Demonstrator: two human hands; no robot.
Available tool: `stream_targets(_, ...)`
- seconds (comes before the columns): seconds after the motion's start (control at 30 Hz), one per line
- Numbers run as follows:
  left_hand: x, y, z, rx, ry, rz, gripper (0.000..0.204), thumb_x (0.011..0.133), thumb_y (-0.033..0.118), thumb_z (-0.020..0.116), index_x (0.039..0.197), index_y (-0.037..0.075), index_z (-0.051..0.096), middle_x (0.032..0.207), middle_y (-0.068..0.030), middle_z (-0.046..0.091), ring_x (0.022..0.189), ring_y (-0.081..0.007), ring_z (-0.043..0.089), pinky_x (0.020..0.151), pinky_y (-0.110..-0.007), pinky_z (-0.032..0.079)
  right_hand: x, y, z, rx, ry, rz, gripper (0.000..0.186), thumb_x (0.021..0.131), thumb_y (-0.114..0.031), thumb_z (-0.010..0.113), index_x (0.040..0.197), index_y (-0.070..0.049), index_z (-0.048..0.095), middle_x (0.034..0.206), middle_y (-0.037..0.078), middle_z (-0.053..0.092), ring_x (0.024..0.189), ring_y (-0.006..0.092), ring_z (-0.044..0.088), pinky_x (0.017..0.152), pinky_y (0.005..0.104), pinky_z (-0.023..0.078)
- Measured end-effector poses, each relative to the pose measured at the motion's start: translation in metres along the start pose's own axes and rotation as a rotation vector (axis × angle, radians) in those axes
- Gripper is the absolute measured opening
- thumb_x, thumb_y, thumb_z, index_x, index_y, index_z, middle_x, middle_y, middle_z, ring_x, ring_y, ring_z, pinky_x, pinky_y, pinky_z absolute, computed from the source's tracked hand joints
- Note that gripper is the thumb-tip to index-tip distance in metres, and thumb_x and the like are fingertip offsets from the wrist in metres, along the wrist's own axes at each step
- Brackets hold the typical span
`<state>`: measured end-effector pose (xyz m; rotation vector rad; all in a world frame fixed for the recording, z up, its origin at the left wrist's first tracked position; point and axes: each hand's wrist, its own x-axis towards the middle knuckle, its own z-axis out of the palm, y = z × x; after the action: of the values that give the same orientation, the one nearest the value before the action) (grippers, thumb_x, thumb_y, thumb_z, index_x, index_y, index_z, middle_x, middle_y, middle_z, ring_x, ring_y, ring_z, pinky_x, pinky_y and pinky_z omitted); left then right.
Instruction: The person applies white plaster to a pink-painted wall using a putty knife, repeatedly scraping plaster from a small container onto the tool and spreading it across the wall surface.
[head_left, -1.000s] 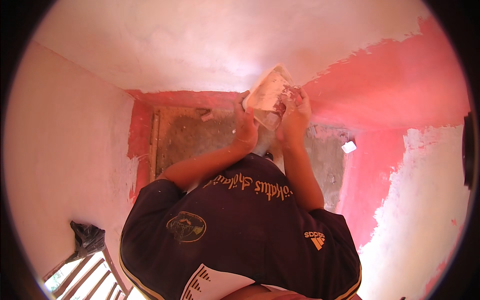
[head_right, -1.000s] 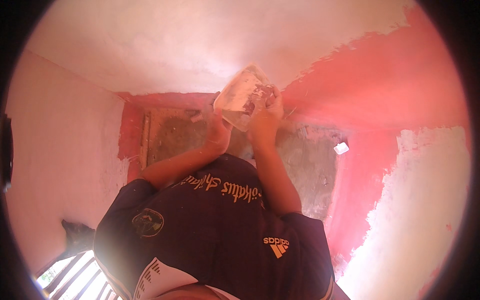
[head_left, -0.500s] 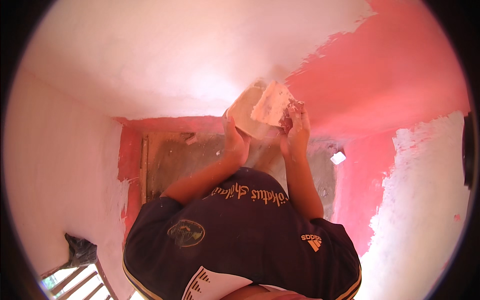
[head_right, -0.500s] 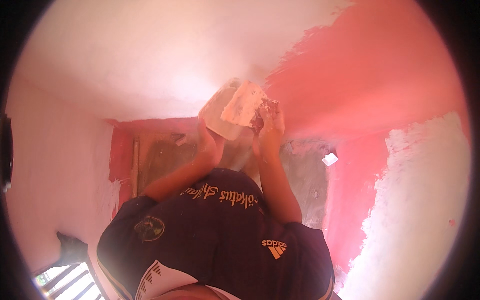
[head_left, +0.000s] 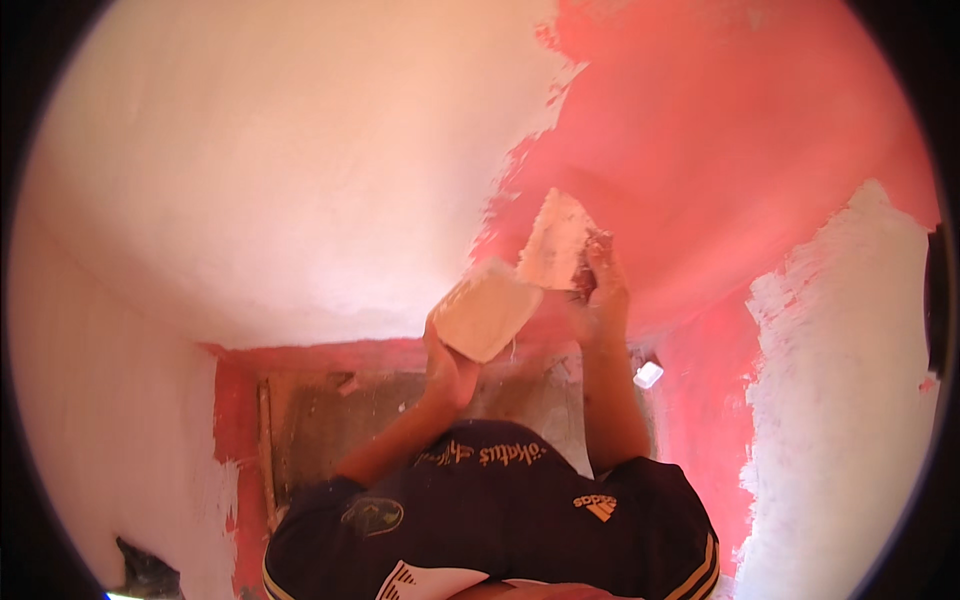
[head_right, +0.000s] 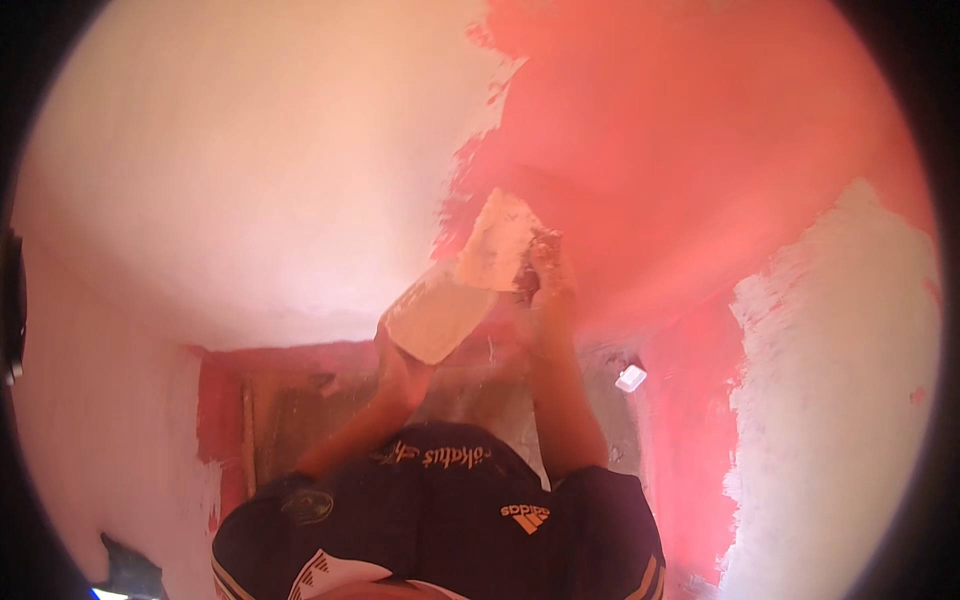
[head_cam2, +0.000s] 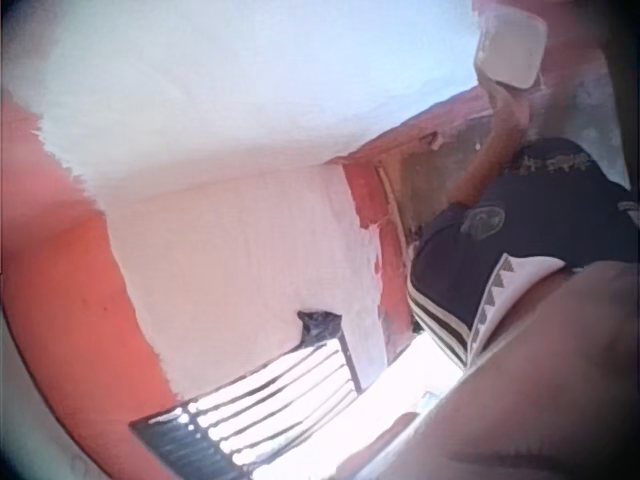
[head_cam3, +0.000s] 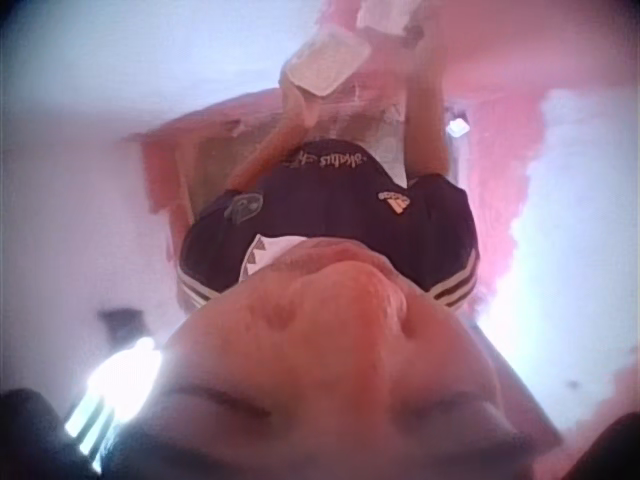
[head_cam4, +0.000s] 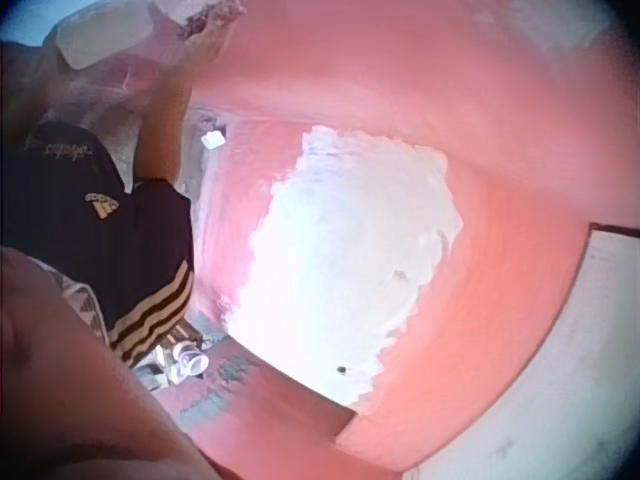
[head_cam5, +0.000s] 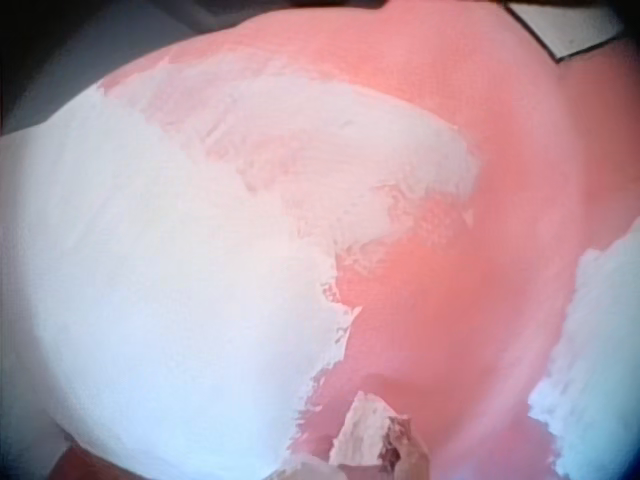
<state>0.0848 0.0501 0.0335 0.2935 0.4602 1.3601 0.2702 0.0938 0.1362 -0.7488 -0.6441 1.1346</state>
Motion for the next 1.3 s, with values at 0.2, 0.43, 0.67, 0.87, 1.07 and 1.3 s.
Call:
stream_targets(0.2,-0.006,-0.01,0.001,0.017,0.004,-0.105,0.061,0.104,0.058,0.027,0.145,0.018,0.046,0.144,-0.0041,0.055,0.13,-0.0276,0.054,0.101,-0.049,0.047,0.074,-0.144,0.008,0.115,0.083,-0.345,0.017,0.101,-0.017,0.059,0.108,-0.002,0.064,0.077,-0.004,0.049,0.069,0.0085,0.046,0.079,0.0289,0.05)
stream_targets(0.43,-0.001,-0.002,-0.03,0.012,0.042,-0.147,0.061,0.104,0.059,0.026,0.147,0.019,0.044,0.147,-0.0041,0.051,0.133,-0.0293,0.05,0.101,-0.054,0.044,0.155,-0.275,0.035,-0.136,0.096,-0.842,0.009,0.101,-0.016,0.055,0.104,-0.008,0.059,0.082,-0.001,0.055,0.071,0.0109,0.052,0.068,0.0329,0.052)
stream_targets(0.67,-0.018,0.048,-0.039,0.1,0.042,-0.155,0.062,0.102,0.06,0.025,0.144,0.019,0.047,0.144,-0.004,0.054,0.129,-0.0295,0.053,0.097,-0.054,0.046,0.205,-0.256,0.15,-1.385,0.903,-1.552,0.026,0.092,-0.025,0.055,0.099,-0.003,0.068,0.082,0.018,0.071,0.077,0.0348,0.071,0.068,0.0441,0.057)
stream_targets(0.87,-0.019,0.076,-0.07,0.1,0.065,-0.124,0.061,0.101,0.062,0.028,0.143,0.021,0.048,0.141,-0.0027,0.055,0.124,-0.0289,0.056,0.09,-0.051,0.049,0.102,-0.119,0.24,-1.343,0.269,-1.589,0.017,0.09,-0.017,0.06,0.1,-0.009,0.07,0.089,0.015,0.072,0.077,0.0323,0.07,0.069,0.0461,0.056)
stream_targets(1.07,-0.032,0.107,-0.096,0.13,0.059,-0.135,0.062,0.1,0.064,0.03,0.143,0.023,0.047,0.141,-0.0014,0.055,0.126,-0.0284,0.055,0.093,-0.052,0.047,0.153,-0.247,0.173,-1.231,0.855,-1.581,0.029,0.096,-0.027,0.059,0.115,-0.011,0.074,0.07,0.011,0.071,0.057,0.0214,0.068,0.054,0.0358,0.054)
stream_targets(1.3,-0.044,0.123,-0.13,0.123,0.064,-0.154,0.065,0.1,0.069,0.03,0.144,0.023,0.046,0.142,-0.0016,0.054,0.128,-0.0274,0.053,0.096,-0.052,0.046,0.153,-0.129,0.247,-1.223,0.467,-1.859,0.021,0.091,-0.02,0.062,0.108,-0.014,0.073,0.084,0.008,0.07,0.067,0.0256,0.067,0.06,0.0371,0.054)
